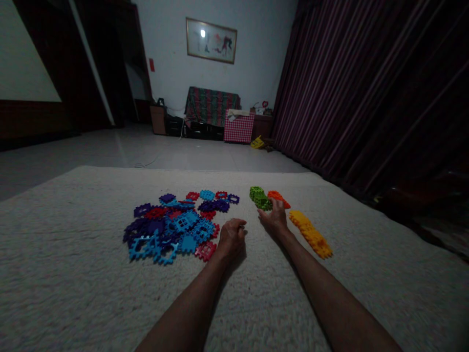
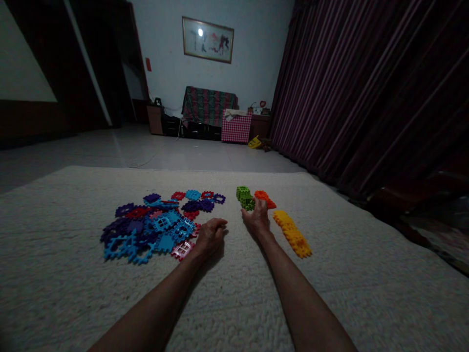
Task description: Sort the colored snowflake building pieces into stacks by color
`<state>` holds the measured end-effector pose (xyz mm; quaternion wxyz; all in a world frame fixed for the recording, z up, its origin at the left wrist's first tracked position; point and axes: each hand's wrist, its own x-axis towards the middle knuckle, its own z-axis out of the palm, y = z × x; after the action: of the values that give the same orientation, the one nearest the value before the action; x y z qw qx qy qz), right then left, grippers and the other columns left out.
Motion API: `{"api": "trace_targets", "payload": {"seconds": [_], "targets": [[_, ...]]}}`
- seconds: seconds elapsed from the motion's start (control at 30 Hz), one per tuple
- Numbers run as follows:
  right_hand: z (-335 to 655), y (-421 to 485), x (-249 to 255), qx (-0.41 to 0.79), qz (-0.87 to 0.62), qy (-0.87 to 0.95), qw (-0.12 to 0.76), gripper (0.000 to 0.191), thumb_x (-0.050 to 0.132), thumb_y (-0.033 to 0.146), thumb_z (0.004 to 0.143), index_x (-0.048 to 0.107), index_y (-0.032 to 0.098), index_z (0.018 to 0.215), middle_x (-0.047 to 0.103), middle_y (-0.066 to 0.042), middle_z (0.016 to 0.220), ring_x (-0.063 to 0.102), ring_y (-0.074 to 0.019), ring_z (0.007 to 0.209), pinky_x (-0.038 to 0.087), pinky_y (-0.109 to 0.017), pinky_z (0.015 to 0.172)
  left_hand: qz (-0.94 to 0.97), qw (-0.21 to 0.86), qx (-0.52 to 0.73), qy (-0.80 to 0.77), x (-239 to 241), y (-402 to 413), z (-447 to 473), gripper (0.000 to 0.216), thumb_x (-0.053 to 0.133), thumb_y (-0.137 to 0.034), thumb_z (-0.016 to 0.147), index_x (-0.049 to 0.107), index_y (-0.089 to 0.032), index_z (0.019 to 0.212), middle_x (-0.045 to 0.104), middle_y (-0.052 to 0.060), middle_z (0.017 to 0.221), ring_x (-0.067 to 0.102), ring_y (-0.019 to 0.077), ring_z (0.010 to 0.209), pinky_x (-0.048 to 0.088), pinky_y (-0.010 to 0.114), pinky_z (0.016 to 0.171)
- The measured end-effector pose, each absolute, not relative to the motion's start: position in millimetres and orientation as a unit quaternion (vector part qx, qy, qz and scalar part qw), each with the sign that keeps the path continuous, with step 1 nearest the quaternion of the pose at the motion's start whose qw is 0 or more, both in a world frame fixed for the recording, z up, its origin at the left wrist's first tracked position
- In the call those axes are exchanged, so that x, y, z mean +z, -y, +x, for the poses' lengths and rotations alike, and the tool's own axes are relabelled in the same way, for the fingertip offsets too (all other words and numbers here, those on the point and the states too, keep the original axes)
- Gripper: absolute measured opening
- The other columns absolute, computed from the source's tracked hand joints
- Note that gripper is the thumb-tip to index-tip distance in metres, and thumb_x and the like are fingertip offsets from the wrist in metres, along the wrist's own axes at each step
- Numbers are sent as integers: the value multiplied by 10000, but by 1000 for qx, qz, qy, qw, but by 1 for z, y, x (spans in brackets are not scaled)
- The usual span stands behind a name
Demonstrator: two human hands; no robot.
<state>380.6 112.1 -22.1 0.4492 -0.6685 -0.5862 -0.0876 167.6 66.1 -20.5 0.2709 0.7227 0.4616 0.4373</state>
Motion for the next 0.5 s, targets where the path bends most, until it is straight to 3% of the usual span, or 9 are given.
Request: {"api": "trace_targets", "payload": {"seconds": [0.5], "targets": [[382,-124,-30,-110,-654,617,423,538,662,279,743,558,169,1259,561,-168,1230,511,-336,1229,474,-524,1041,734,249,441,-453,-27,-68,170,348,563,-4,758,766,-161,993,759,81,965,691,207,923,549,350,892]]}}
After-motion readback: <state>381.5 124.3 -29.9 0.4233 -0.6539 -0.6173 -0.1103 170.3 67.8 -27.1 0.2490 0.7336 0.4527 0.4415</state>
